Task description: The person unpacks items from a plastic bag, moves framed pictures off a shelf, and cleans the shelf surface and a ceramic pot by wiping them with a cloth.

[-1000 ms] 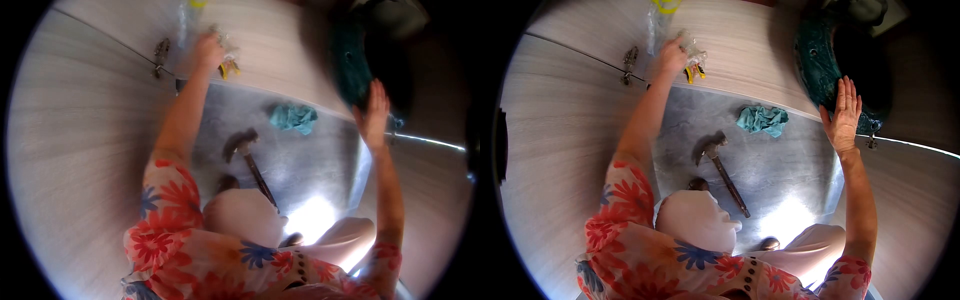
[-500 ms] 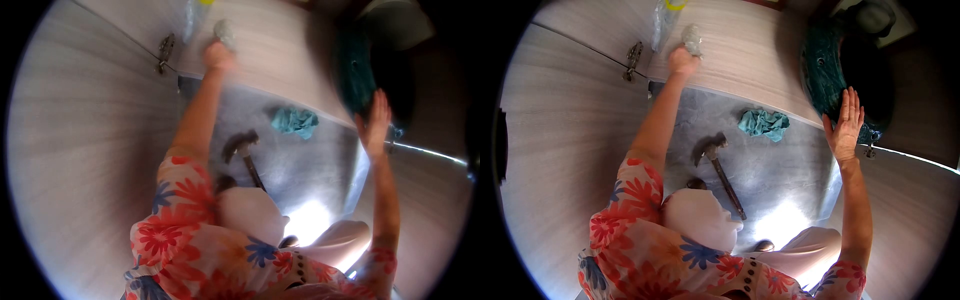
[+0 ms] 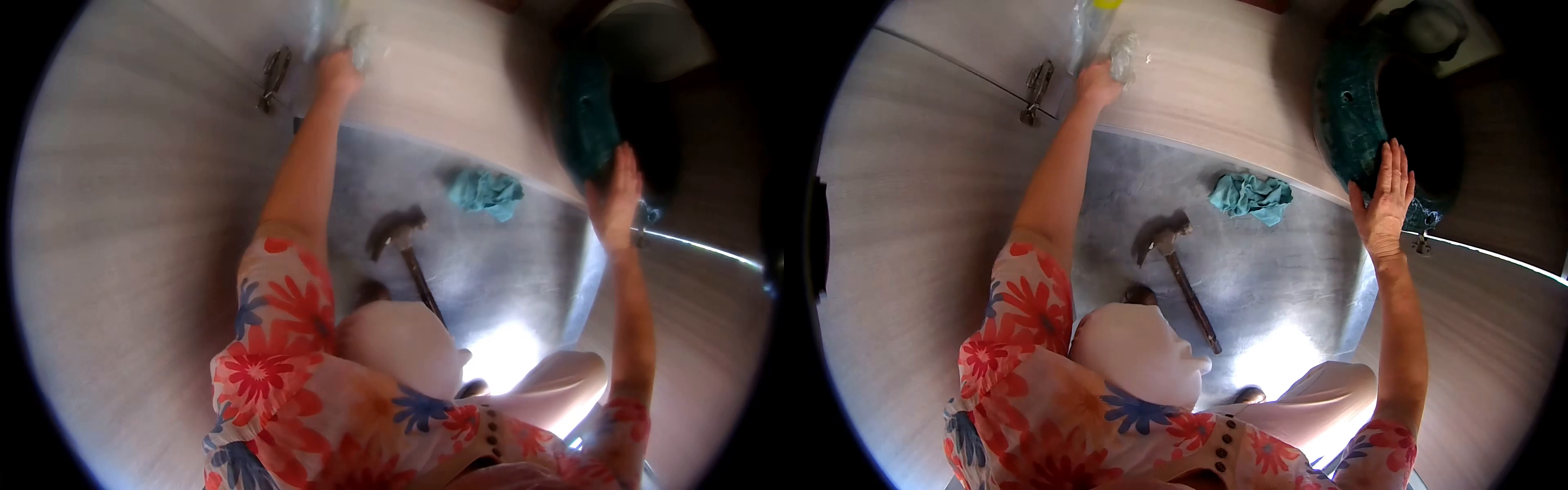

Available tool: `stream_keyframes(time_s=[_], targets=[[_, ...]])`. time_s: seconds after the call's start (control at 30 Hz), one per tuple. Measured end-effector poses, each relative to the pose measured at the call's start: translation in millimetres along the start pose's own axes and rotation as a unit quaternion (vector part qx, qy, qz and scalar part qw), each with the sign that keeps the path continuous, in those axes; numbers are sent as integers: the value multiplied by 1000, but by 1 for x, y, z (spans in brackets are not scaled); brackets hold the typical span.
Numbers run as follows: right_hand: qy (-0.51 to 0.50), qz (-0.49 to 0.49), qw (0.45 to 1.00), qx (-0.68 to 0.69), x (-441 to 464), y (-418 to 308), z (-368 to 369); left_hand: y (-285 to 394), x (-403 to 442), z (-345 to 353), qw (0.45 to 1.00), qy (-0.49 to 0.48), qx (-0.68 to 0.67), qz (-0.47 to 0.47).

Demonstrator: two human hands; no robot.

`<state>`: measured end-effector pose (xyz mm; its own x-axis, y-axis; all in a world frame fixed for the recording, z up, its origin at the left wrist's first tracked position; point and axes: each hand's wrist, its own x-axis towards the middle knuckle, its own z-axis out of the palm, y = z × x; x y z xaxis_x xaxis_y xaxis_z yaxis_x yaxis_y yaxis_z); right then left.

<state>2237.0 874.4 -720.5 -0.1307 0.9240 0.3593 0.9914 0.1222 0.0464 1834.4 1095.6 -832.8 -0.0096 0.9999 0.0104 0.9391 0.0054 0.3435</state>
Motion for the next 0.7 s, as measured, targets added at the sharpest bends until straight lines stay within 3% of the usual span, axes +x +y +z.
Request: stream_keyframes(time_s=[0.1,0.17,0.23,0.3,0.37,0.5,0.63,0.7], targets=[[7,-3,1000,2,0,-2,0,6,-31,-5,995,-75,21,62],[7,-2,1000,5,0,-2,1,3,-71,7,980,-141,-73,124],[8,0,1000,6,0,-2,2,11,-117,-4,880,-320,-197,290],[6,-2,1000,6,0,-3,0,44,-161,-35,782,-527,-313,112],[5,-2,1000,4,1,-1,2,53,-171,-34,782,-522,-262,218],[4,-2,1000,0,1,-1,2,55,-135,-35,807,-398,-420,117],[4,-8,1000,0,3,-4,-2,24,-24,12,942,-88,-309,97],[1,-12,1000,-2,3,-5,-3,19,12,-6,973,-8,-226,39]])
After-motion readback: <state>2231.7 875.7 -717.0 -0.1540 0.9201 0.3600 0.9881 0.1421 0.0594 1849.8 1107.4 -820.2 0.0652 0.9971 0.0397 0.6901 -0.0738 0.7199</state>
